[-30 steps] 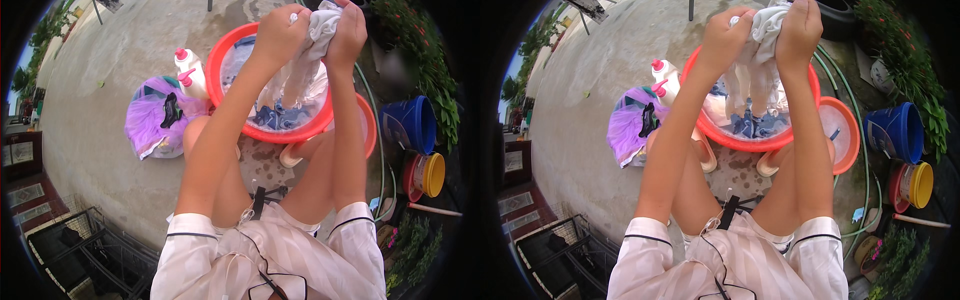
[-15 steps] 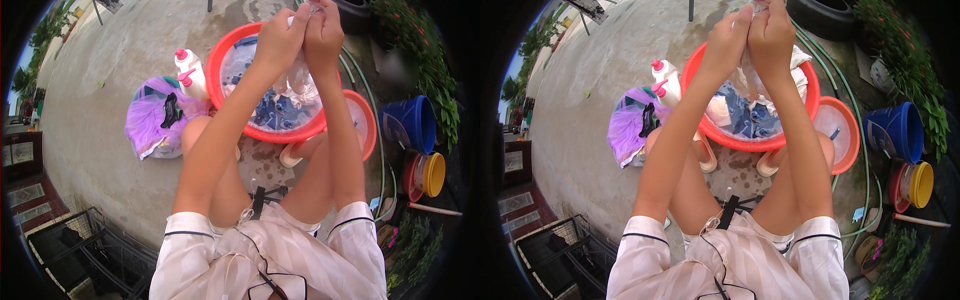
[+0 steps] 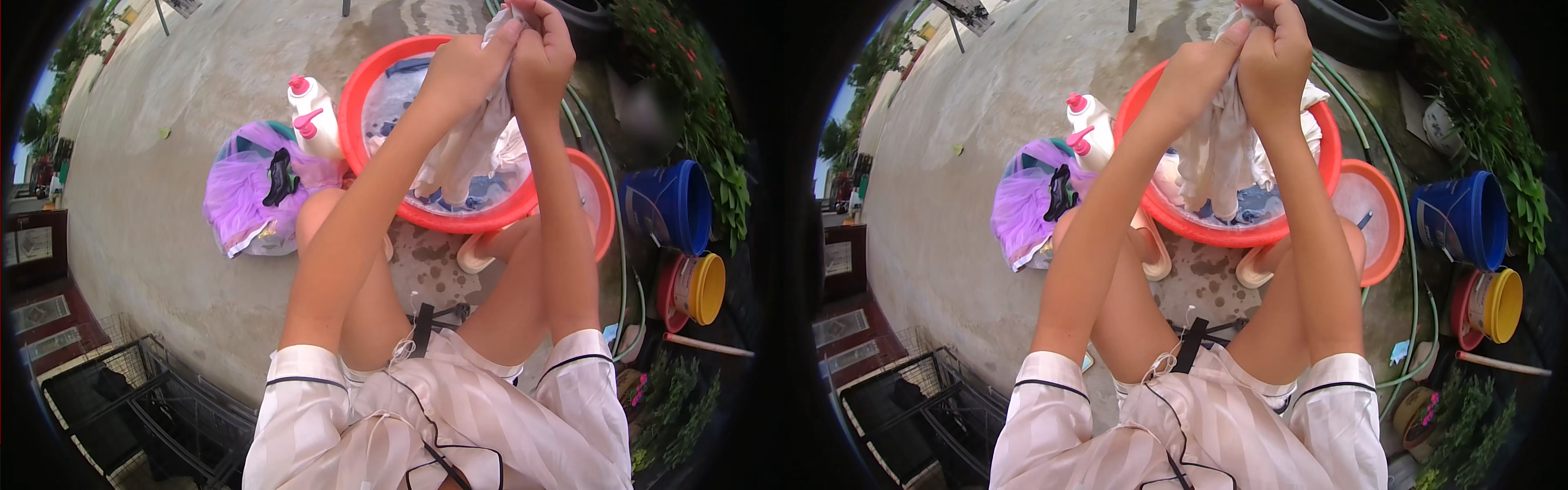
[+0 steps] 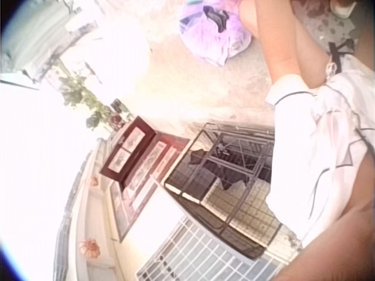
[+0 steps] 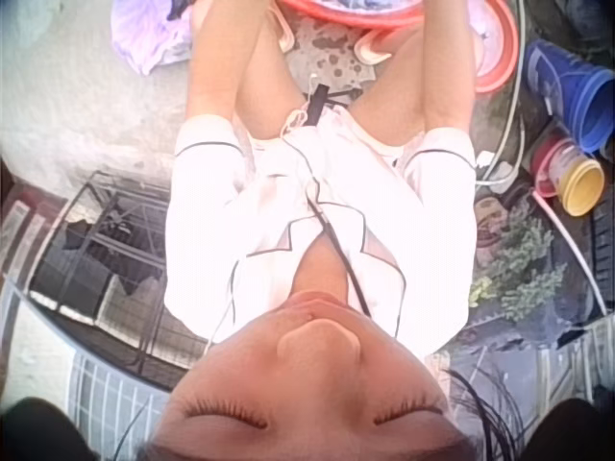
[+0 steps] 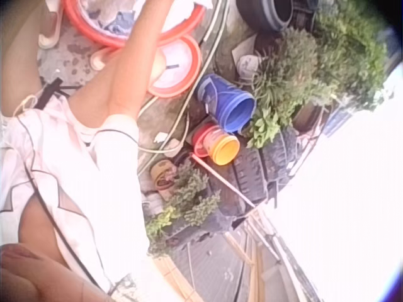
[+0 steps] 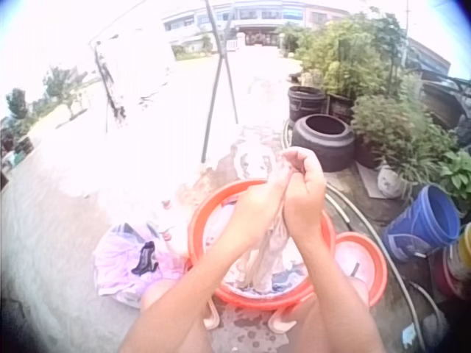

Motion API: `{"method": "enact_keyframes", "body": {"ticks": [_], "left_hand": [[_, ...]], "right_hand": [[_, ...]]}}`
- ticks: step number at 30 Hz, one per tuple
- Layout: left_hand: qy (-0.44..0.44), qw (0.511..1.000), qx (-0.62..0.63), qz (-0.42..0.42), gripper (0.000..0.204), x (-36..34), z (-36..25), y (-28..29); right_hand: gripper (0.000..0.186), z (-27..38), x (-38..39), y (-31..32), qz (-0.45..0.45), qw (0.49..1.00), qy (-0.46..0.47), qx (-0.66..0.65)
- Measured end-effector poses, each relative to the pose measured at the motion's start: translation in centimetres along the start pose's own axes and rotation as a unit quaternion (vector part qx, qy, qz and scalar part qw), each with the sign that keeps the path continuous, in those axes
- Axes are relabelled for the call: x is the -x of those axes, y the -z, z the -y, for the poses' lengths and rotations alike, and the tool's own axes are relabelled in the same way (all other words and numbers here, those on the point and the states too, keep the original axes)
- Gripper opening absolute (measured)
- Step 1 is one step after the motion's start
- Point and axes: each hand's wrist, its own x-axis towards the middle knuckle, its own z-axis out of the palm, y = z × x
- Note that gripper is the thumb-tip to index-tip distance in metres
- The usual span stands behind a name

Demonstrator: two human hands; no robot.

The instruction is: The person lifts a shirt from a basin of soapy water and wrings it out by hand.

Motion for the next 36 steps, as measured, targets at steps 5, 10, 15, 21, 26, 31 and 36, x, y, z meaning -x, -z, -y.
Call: {"method": "enact_keyframes", "body": {"ticks": [5, 10, 15, 21, 26, 31, 36], "left_hand": [[0.026, 0.997, 0.073, 0.029, 0.053, 0.0, 0.4, 0.2], [0.103, 0.922, 0.364, 0.077, 0.044, 0.4, 0.1, -1.3], [0.07, 0.977, 0.149, -0.132, 0.053, -0.5, 3.2, -3.6], [0.05, 0.964, 0.128, -0.229, 0.048, -1.3, 2.6, -4.2], [0.03, 0.951, 0.101, -0.29, 0.042, -2.9, 4.1, -3.3], [0.001, 0.935, 0.185, -0.301, 0.033, -2.7, 2.4, -1.9], [-0.257, 0.905, 0.099, -0.324, 0.028, -2.9, 1.6, -1.6]], "right_hand": [[0.028, -0.1, -0.4, 0.3, 0.0, 0.971, 0.179, 0.157], [0.025, 1.4, -0.4, 0.8, 0.085, 0.962, 0.163, 0.203], [0.034, 0.7, 0.4, -0.4, 0.114, 0.99, -0.084, -0.029], [0.04, -1.8, 1.3, 0.1, 0.088, 0.991, -0.082, -0.064], [0.041, -0.9, 2.8, -0.6, 0.133, 0.99, -0.054, -0.01], [0.042, -2.1, 4.3, -0.8, 0.157, 0.979, 0.05, 0.121], [0.038, -1.3, 3.3, -1.7, -0.078, 0.994, -0.068, -0.028]]}}
